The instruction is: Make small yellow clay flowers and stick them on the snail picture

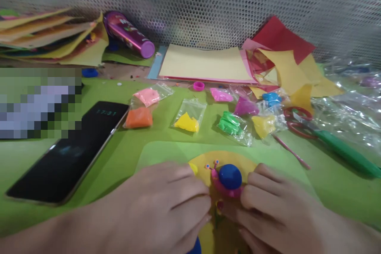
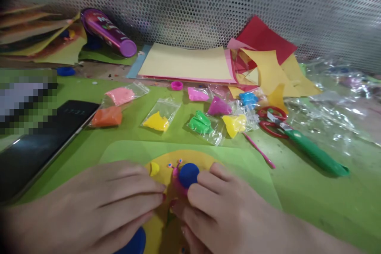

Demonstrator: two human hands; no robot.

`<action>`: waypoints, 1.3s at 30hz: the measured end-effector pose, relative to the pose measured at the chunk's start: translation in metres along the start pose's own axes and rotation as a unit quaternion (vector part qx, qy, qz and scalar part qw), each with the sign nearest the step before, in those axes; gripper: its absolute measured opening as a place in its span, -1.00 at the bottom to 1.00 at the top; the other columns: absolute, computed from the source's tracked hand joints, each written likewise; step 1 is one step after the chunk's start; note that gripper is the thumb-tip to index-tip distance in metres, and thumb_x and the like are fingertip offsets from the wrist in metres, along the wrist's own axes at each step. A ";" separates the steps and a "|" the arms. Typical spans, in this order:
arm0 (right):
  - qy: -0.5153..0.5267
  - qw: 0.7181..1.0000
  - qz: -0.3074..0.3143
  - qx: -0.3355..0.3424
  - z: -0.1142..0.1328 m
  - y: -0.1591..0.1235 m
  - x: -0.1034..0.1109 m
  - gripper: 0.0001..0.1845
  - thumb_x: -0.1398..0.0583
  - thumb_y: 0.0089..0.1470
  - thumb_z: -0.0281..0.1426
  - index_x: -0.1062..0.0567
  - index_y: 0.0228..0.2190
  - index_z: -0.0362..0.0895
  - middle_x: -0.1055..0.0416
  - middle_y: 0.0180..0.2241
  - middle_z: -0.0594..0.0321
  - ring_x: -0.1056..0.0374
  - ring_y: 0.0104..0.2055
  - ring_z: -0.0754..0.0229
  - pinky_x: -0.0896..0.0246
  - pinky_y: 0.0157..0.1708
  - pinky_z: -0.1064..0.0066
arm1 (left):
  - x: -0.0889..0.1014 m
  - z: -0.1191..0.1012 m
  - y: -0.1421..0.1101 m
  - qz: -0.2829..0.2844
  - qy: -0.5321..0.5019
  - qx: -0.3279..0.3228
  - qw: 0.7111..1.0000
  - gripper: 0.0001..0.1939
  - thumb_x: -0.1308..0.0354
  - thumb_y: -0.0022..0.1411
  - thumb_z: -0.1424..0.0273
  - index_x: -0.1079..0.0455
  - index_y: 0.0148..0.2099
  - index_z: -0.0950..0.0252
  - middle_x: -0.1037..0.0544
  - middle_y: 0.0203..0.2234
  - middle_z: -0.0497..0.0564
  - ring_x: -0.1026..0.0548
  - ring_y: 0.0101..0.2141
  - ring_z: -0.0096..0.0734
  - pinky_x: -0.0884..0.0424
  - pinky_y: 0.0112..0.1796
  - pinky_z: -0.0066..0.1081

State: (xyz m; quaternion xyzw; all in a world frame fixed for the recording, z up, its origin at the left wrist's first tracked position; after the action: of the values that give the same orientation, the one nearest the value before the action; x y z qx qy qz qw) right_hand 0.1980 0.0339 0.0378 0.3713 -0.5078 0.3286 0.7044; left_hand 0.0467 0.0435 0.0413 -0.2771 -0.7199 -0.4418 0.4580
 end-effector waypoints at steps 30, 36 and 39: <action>0.093 0.971 -0.210 -0.064 -0.028 -0.006 0.020 -0.62 -0.02 0.05 -0.62 -0.39 -0.10 -0.14 -0.22 -0.52 0.26 -0.13 -0.53 0.26 -0.07 -0.55 0.35 | -0.020 0.001 -0.012 0.039 -0.046 -0.012 0.998 -0.70 0.08 0.26 0.24 -0.36 -0.06 0.19 -0.43 -0.41 -0.01 -0.37 -0.40 -0.32 -0.32 -0.36 -0.32; 0.100 0.967 -0.217 -0.086 -0.031 -0.006 0.020 -0.69 -0.03 0.07 -0.60 -0.43 -0.19 -0.13 -0.22 -0.50 0.28 -0.13 -0.52 0.29 -0.06 -0.54 0.36 | -0.016 0.001 -0.013 0.033 -0.043 -0.007 0.999 -0.67 0.06 0.27 0.22 -0.32 0.02 0.17 -0.41 -0.40 -0.03 -0.34 -0.39 -0.34 -0.27 -0.34 -0.33; 0.104 0.965 -0.223 -0.087 -0.032 -0.007 0.020 -0.74 -0.03 0.08 -0.60 -0.44 -0.23 -0.17 -0.22 -0.50 0.27 -0.13 -0.51 0.29 -0.05 -0.53 0.36 | -0.017 0.000 -0.013 0.055 -0.046 -0.020 0.997 -0.70 0.05 0.25 0.21 -0.35 -0.03 0.15 -0.41 -0.40 -0.04 -0.34 -0.39 -0.33 -0.28 -0.36 -0.33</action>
State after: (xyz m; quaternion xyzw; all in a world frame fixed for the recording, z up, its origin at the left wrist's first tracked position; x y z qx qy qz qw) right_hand 0.2239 0.0595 0.0488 0.3767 -0.3628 0.1543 0.8383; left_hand 0.0437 0.0383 0.0210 -0.3456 -0.7145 -0.4174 0.4425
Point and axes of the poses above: each hand's wrist, its own y-axis towards the middle knuckle, its own x-axis out of the back of the hand, z = x × y, the point moved 4 cm from there along y, towards the middle knuckle
